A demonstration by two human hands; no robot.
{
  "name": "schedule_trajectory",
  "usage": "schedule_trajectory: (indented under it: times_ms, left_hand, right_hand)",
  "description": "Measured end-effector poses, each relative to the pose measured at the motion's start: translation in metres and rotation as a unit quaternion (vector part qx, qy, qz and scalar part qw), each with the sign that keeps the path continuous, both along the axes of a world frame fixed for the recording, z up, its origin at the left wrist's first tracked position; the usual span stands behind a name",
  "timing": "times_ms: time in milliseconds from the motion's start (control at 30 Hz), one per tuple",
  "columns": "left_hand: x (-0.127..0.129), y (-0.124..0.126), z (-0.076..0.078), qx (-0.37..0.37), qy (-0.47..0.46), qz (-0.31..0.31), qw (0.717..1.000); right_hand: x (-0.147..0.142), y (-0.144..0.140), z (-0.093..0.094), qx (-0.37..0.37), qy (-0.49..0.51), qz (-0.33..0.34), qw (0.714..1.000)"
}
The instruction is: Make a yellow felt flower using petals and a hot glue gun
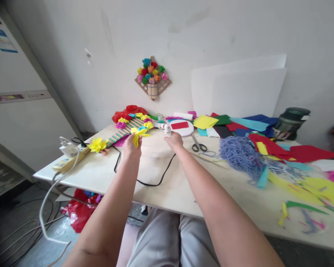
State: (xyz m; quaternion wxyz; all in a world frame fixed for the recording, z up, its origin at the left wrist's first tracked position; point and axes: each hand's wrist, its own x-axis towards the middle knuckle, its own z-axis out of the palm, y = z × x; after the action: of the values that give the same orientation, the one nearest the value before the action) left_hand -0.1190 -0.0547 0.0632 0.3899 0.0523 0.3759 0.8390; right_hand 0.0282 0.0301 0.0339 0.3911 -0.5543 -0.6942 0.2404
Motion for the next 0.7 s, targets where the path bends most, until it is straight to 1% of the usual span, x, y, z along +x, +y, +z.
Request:
schedule_trajectory:
  times_ms: [100, 167, 267, 333, 400, 500, 567, 700]
  left_hand:
    - [0.027, 0.021, -0.009, -0.017, 0.001, -0.053, 0.998]
    - [0.043, 0.033, -0.014, -0.026, -0.003, -0.094, 0.995]
    - [0.062, 0.045, -0.023, -0.038, -0.012, -0.144, 0.989]
    - [0.07, 0.05, -0.03, -0.03, -0.004, -0.156, 0.987]
    - [0.075, 0.051, -0.037, -0.029, 0.009, -0.168, 0.985]
    - [0.078, 0.051, -0.044, -0.033, 0.025, -0.192, 0.98]
    - [0.077, 0.05, -0.046, -0.033, 0.032, -0.201, 0.978]
    - [0.075, 0.047, -0.048, -0.021, 0.045, -0.211, 0.976]
  right_hand:
    - [0.036, 0.004, -0.01, -0.021, 0.133, 0.042, 0.99]
    - [0.055, 0.001, -0.014, -0.033, 0.203, 0.039, 0.978]
    - [0.077, -0.008, -0.019, -0.031, 0.291, 0.029, 0.956]
    - [0.087, -0.016, -0.021, -0.032, 0.33, 0.039, 0.943]
    - [0.094, -0.022, -0.022, -0.038, 0.341, 0.059, 0.937]
    - [0.096, -0.03, -0.02, -0.054, 0.323, 0.098, 0.94]
    - [0.095, -0.034, -0.017, -0.057, 0.311, 0.123, 0.941]
    - [0.09, -0.041, -0.013, -0.07, 0.27, 0.153, 0.948]
